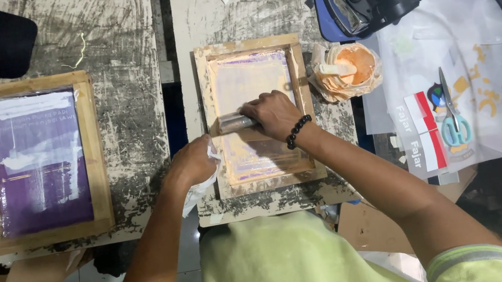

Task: The person uses a squeegee to spread orange ink across a screen printing frame placed over a white t-shirt. They repeatedly pull the squeegee from top to bottom to ensure even coverage of the design on the fabric.

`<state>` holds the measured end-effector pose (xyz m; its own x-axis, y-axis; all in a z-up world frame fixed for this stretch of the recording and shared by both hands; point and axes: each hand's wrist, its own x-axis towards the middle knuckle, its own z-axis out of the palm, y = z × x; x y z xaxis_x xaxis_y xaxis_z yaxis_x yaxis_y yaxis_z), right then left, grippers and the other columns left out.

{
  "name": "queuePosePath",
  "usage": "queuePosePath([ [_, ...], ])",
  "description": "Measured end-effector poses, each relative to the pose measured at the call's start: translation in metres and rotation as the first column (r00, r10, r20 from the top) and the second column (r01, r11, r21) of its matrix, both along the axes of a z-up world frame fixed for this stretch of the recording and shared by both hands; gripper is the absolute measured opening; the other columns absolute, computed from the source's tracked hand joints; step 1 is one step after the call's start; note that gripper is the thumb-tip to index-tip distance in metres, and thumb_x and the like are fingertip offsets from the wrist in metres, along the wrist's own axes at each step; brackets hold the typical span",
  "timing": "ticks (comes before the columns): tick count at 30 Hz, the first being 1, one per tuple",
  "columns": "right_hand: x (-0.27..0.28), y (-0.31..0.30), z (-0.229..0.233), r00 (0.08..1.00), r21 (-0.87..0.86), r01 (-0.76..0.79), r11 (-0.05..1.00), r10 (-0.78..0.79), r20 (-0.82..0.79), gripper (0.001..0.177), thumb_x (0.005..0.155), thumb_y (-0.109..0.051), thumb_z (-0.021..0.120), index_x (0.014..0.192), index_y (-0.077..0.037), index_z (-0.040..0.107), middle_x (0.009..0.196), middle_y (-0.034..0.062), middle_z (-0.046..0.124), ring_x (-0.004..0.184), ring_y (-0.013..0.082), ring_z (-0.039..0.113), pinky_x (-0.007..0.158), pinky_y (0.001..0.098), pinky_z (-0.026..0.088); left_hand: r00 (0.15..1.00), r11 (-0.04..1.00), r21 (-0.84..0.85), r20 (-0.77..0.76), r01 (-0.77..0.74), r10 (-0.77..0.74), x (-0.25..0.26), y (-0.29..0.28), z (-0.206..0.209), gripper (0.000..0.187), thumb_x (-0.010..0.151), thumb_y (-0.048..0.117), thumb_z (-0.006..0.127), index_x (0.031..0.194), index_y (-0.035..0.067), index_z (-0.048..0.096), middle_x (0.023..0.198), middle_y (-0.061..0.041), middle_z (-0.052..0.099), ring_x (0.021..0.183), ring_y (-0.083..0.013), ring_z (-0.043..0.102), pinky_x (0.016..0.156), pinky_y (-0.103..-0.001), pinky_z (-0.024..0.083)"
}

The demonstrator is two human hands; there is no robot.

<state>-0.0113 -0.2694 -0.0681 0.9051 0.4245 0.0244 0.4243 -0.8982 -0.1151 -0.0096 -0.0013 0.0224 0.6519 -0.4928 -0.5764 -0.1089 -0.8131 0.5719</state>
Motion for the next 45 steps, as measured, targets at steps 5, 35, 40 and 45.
queuePosePath([
  [5, -0.039, 0.003, 0.024, 0.986, 0.062, -0.155, 0.986, 0.159, -0.060, 0.024, 0.081, -0.039, 0.076, 0.093, -0.022, 0.065, 0.084, 0.0014, 0.072, 0.082, 0.0275, 0.071, 0.069, 0.0436, 0.057, 0.999, 0.998, 0.036, -0.030, 0.045, -0.044, 0.004, -0.002, 0.000, 0.025, 0.090, 0.017, 0.062, 0.111, 0.003, 0.062, 0.108, -0.027, 0.069, 0.105, -0.0526, 0.067, 0.084, -0.063, 0.052],
  [35, -0.052, 0.060, 0.053, 0.526, 0.449, 0.849, 0.278, -0.509, -0.681, 0.046, 0.077, -0.036, 0.086, 0.100, 0.000, 0.069, 0.087, 0.0217, 0.075, 0.096, 0.0397, 0.075, 0.078, 0.0448, 0.058, 0.998, 0.997, 0.053, -0.044, 0.055, -0.053, 0.012, 0.002, -0.011, 0.024, 0.091, 0.019, 0.062, 0.113, 0.008, 0.062, 0.109, -0.028, 0.071, 0.103, -0.0510, 0.068, 0.081, -0.059, 0.054],
  [40, -0.054, 0.067, 0.038, 0.529, 0.455, 0.847, 0.276, -0.527, -0.665, 0.045, 0.076, -0.034, 0.087, 0.098, 0.001, 0.068, 0.085, 0.0234, 0.074, 0.093, 0.0415, 0.075, 0.075, 0.0459, 0.059, 0.998, 0.998, 0.041, -0.035, 0.049, -0.047, 0.011, 0.004, -0.018, 0.024, 0.091, 0.019, 0.062, 0.112, 0.007, 0.061, 0.109, -0.030, 0.071, 0.103, -0.0535, 0.067, 0.082, -0.061, 0.053],
  [45, -0.054, 0.061, 0.033, 0.542, 0.458, 0.838, 0.298, -0.552, -0.633, 0.043, 0.077, -0.032, 0.087, 0.097, 0.001, 0.067, 0.082, 0.0225, 0.074, 0.090, 0.0401, 0.076, 0.073, 0.0441, 0.059, 0.997, 0.994, 0.076, -0.005, 0.075, -0.075, 0.007, 0.001, -0.023, 0.023, 0.090, 0.020, 0.062, 0.111, 0.011, 0.061, 0.107, -0.026, 0.071, 0.102, -0.0501, 0.069, 0.081, -0.059, 0.054],
])
